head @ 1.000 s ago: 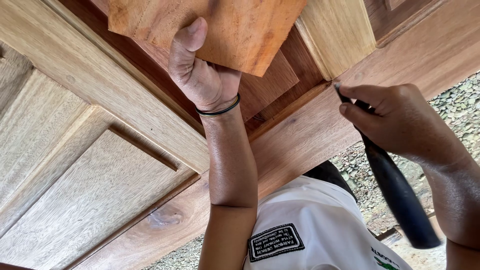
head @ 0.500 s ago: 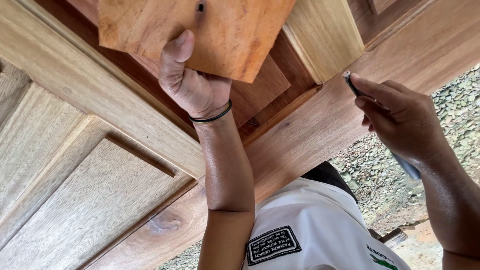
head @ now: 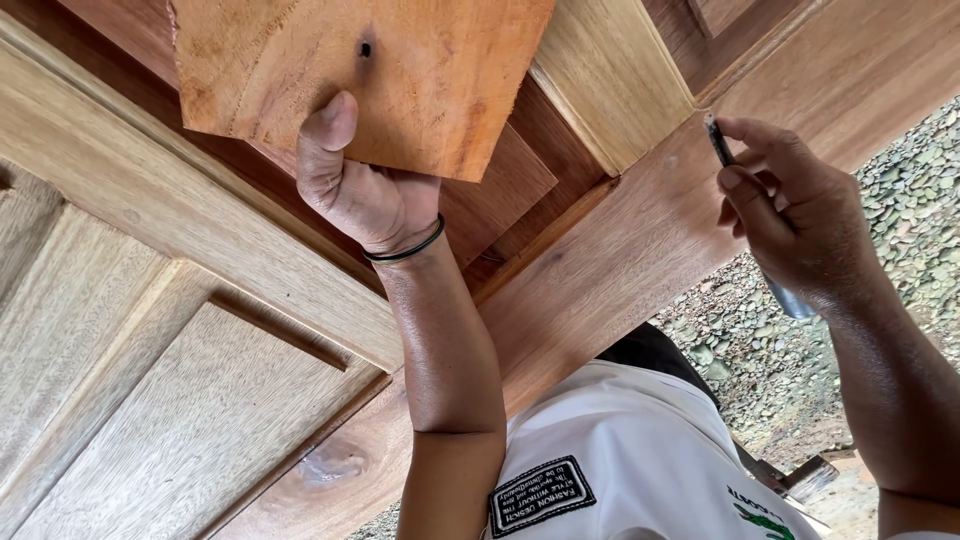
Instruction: Sanding a wooden door and applying wood filler to the joints
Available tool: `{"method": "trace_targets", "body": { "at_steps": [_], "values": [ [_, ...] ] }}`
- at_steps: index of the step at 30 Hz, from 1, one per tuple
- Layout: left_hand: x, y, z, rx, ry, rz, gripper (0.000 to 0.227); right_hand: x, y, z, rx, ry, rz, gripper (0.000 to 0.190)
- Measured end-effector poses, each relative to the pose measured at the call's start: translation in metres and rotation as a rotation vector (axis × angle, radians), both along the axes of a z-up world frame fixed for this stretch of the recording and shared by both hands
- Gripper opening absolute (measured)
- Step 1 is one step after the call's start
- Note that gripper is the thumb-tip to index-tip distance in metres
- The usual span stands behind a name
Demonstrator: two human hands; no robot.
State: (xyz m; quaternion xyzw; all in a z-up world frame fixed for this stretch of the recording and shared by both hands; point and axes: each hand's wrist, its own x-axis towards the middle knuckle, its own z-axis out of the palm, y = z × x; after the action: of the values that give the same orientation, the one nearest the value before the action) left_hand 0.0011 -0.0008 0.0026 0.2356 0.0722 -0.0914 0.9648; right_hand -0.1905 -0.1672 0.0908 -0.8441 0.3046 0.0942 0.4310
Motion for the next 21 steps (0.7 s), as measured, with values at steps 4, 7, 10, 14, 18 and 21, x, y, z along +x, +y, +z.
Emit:
{"method": "trace_targets", "body": {
  "at_steps": [4,7,10,14,18,21],
  "values": [
    [0.001,0.0,0.0,-0.011,0.025,0.017,0.024,-0.002,0.004,-0.006,-0.035,-0.038,0.128,0.035],
    [0.002,-0.001,0.004,-0.001,0.089,0.018,0.022,0.0,0.011,-0.005,-0.086,-0.07,0.167,0.026],
    [-0.001,-0.002,0.003,-0.025,0.057,-0.014,0.023,0.011,0.009,0.007,-0.031,-0.154,0.068,0.011],
    [-0.006,-0.008,0.011,-0.05,0.1,-0.146,0.027,0.041,0.009,0.035,0.001,-0.343,0.057,0.02],
    [-0.016,-0.015,0.021,0.186,0.331,-0.29,0.032,0.055,-0.001,0.031,-0.131,-0.515,0.28,0.014],
    [-0.028,-0.025,0.026,0.228,0.366,-0.322,0.039,0.065,-0.005,0.018,-0.346,-0.632,0.443,0.016]
  ]
}}
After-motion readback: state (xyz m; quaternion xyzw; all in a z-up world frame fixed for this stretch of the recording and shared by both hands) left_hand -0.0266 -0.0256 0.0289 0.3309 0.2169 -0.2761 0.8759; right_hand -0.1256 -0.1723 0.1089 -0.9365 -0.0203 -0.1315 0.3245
